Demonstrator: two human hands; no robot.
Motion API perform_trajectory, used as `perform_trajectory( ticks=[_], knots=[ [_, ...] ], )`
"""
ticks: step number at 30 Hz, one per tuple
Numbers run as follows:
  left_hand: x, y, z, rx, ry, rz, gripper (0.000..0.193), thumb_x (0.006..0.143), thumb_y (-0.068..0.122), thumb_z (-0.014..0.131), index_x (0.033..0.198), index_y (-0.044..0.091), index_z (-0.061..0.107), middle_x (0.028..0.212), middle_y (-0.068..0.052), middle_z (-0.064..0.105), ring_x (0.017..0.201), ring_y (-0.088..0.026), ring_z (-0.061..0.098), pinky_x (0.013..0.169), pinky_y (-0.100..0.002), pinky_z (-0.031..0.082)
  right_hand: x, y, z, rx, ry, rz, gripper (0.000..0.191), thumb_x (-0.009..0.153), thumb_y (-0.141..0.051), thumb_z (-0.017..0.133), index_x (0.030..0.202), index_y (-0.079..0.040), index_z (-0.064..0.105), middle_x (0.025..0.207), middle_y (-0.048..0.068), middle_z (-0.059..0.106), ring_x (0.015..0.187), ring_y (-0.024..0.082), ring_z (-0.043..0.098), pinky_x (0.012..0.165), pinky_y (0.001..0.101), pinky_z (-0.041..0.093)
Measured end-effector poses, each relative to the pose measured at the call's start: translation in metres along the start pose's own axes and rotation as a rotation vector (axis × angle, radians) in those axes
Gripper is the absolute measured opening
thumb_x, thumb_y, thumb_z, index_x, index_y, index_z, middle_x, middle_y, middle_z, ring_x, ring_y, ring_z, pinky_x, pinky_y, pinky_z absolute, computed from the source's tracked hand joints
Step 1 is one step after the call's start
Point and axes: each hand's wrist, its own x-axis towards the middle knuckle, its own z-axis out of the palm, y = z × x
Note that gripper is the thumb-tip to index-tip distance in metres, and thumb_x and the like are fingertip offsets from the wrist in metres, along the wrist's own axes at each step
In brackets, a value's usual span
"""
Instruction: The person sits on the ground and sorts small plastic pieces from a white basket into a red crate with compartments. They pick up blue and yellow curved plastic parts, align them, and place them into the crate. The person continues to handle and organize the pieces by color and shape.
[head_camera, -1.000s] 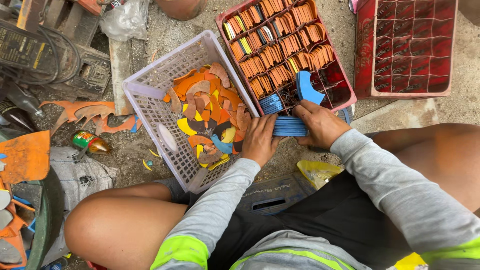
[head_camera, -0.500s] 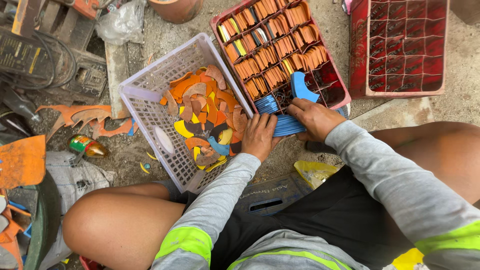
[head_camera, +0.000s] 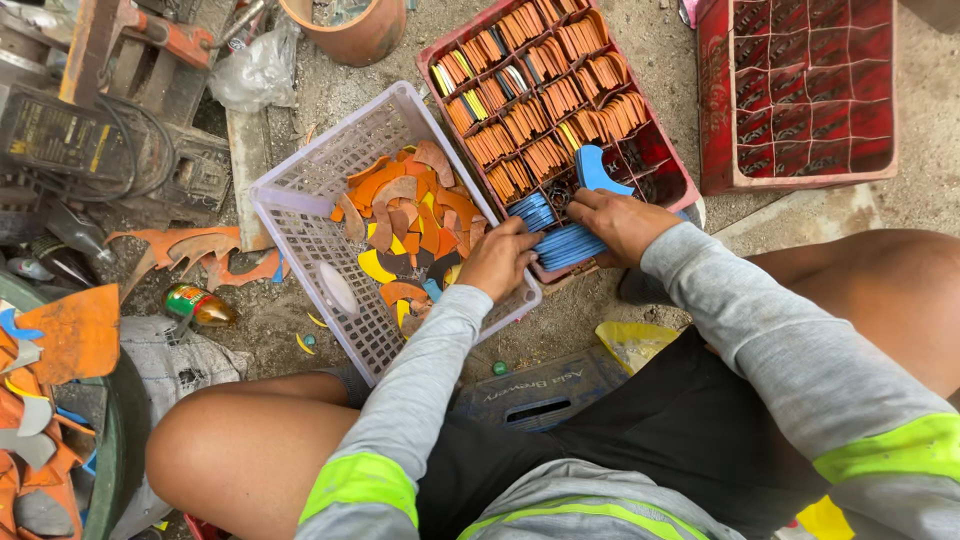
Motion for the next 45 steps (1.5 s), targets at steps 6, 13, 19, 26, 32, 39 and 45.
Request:
perform_trajectory(
  ticks=[6, 13, 19, 26, 32, 39, 45],
  knots=[
    [0.005, 0.018, 0.008, 0.212, -0.041, -0.139, 0.012, 0.089, 0.010, 0.076, 0.100, 0.005, 0.077, 0.106, -0.011, 0.067, 0.098, -0.032, 0.069, 0.090, -0.047, 0.055, 0.003, -0.001, 0.000, 0.038, -0.011, -0.022, 0.085, 0.058, -0.008, 0.091, 0.134, -0.004, 0.054, 0.134, 0.012, 0.056, 0.123, 0.034, 0.058, 0.101, 0.0403, 0.052],
    [0.010, 0.037, -0.005, 0.231, -0.008, 0.021, 0.065, 0.053, 0.012, 0.091, 0.111, -0.005, 0.068, 0.106, -0.020, 0.063, 0.103, -0.044, 0.064, 0.087, -0.055, 0.053, 0.014, -0.004, 0.006, -0.028, 0.045, -0.044, 0.077, 0.061, -0.010, 0.090, 0.130, -0.001, 0.056, 0.132, 0.015, 0.056, 0.121, 0.035, 0.057, 0.098, 0.0413, 0.050],
    [0.006, 0.039, 0.008, 0.261, -0.097, -0.101, 0.043, 0.079, 0.017, 0.086, 0.114, 0.001, 0.067, 0.118, -0.014, 0.063, 0.116, -0.034, 0.061, 0.098, -0.049, 0.053, 0.021, -0.002, 0.025, -0.099, 0.042, -0.103, 0.057, 0.069, -0.003, 0.079, 0.122, -0.001, 0.060, 0.120, 0.012, 0.061, 0.117, 0.032, 0.060, 0.098, 0.0383, 0.053],
    [-0.009, 0.035, 0.025, 0.284, 0.097, 0.005, 0.044, 0.070, 0.012, 0.085, 0.105, -0.006, 0.066, 0.115, -0.017, 0.058, 0.111, -0.035, 0.056, 0.098, -0.047, 0.052, 0.024, -0.008, 0.048, -0.112, 0.171, -0.133, 0.042, 0.081, -0.004, 0.073, 0.121, 0.000, 0.061, 0.118, 0.013, 0.061, 0.113, 0.031, 0.061, 0.093, 0.0390, 0.055],
    [-0.017, 0.044, 0.031, 0.285, 0.159, -0.099, 0.049, 0.076, 0.021, 0.086, 0.110, -0.007, 0.063, 0.111, -0.022, 0.054, 0.107, -0.038, 0.052, 0.093, -0.048, 0.050, 0.028, -0.014, 0.054, -0.055, 0.094, -0.096, 0.055, 0.075, -0.008, 0.080, 0.124, 0.000, 0.058, 0.122, 0.014, 0.058, 0.119, 0.032, 0.061, 0.092, 0.0385, 0.057],
    [-0.017, 0.040, 0.035, 0.301, 0.214, -0.051, 0.062, 0.080, 0.021, 0.082, 0.132, -0.005, 0.059, 0.110, -0.017, 0.061, 0.107, -0.034, 0.055, 0.095, -0.047, 0.049, 0.017, 0.006, 0.047, 0.345, 0.092, 0.125, 0.076, 0.062, -0.009, 0.090, 0.129, 0.001, 0.055, 0.121, 0.022, 0.061, 0.106, 0.043, 0.066, 0.089, 0.0453, 0.056],
    [-0.014, 0.036, 0.035, 0.267, 0.182, -0.098, 0.054, 0.086, 0.017, 0.078, 0.134, -0.001, 0.060, 0.108, -0.014, 0.062, 0.106, -0.031, 0.057, 0.097, -0.046, 0.050, 0.016, 0.000, 0.054, 0.300, 0.124, 0.254, 0.037, 0.085, -0.017, 0.077, 0.114, 0.002, 0.063, 0.096, 0.026, 0.073, 0.092, 0.045, 0.071, 0.081, 0.0502, 0.059]
  ],
)
